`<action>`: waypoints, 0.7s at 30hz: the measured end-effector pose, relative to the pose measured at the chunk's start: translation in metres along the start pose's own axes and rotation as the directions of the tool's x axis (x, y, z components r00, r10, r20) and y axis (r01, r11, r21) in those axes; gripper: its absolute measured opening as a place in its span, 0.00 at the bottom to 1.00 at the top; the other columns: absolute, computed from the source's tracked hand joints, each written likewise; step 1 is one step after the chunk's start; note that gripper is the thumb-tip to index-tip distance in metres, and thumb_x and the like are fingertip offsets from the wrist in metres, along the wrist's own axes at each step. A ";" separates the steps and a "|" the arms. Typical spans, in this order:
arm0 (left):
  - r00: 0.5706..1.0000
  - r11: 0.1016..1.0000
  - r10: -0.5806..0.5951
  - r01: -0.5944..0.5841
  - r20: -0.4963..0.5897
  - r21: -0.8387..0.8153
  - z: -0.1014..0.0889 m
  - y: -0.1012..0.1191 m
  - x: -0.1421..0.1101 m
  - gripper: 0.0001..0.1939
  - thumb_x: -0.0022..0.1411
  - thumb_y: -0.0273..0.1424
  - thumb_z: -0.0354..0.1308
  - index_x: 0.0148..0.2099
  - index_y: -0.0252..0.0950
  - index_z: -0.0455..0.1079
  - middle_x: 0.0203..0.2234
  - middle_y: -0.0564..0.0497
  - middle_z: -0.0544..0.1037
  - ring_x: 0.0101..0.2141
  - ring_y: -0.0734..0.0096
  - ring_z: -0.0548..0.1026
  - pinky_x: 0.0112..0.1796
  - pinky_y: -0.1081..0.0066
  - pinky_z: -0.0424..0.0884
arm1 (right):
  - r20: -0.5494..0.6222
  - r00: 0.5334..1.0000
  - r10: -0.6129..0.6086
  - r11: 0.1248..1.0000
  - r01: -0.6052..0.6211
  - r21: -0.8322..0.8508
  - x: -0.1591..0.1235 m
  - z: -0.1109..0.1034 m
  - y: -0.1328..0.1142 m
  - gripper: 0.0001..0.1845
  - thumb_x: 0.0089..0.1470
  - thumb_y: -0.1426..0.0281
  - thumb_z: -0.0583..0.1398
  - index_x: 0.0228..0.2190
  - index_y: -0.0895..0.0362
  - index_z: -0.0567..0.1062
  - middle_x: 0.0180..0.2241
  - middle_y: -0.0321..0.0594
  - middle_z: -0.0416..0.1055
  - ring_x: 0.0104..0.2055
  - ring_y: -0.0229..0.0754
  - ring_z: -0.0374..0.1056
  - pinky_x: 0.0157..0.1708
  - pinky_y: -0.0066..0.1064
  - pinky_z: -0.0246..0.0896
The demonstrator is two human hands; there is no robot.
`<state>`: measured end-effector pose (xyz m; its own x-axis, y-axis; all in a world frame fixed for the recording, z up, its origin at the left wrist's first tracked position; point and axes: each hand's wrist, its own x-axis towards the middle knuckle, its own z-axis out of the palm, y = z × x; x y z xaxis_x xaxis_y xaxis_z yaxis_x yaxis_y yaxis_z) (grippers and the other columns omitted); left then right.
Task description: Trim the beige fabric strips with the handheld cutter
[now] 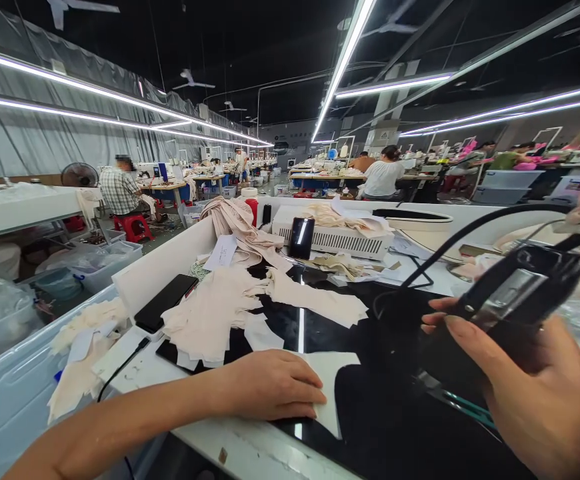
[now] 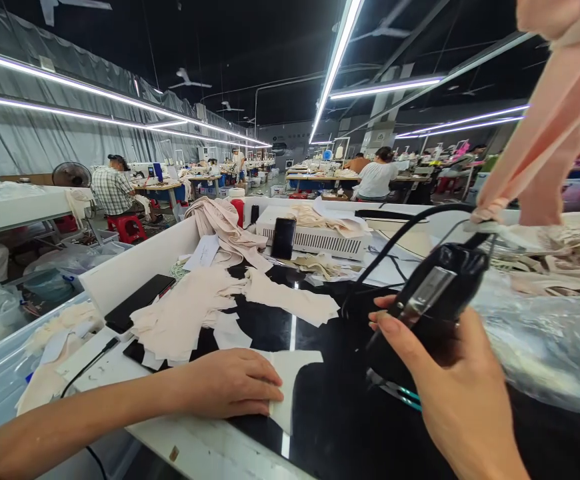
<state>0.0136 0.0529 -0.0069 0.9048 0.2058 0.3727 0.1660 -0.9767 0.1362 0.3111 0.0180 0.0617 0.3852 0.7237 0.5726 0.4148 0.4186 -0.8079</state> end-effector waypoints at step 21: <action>1.000 0.992 0.019 -0.022 0.022 0.121 -0.004 0.035 0.011 0.09 0.77 0.31 0.62 0.40 0.35 0.75 0.38 0.48 0.82 0.41 0.65 0.80 0.47 0.69 0.76 | 0.150 0.988 0.038 0.873 -0.106 0.477 -0.069 0.040 -0.062 0.27 0.56 0.52 0.74 0.46 0.46 0.68 0.31 0.29 0.75 0.24 0.40 0.72 0.22 0.33 0.72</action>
<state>0.0278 0.0208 0.0059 0.9163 0.1855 0.3549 0.1926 -0.9812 0.0156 0.2258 -0.0358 0.0665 0.2726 0.8130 0.5144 -0.0719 0.5504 -0.8318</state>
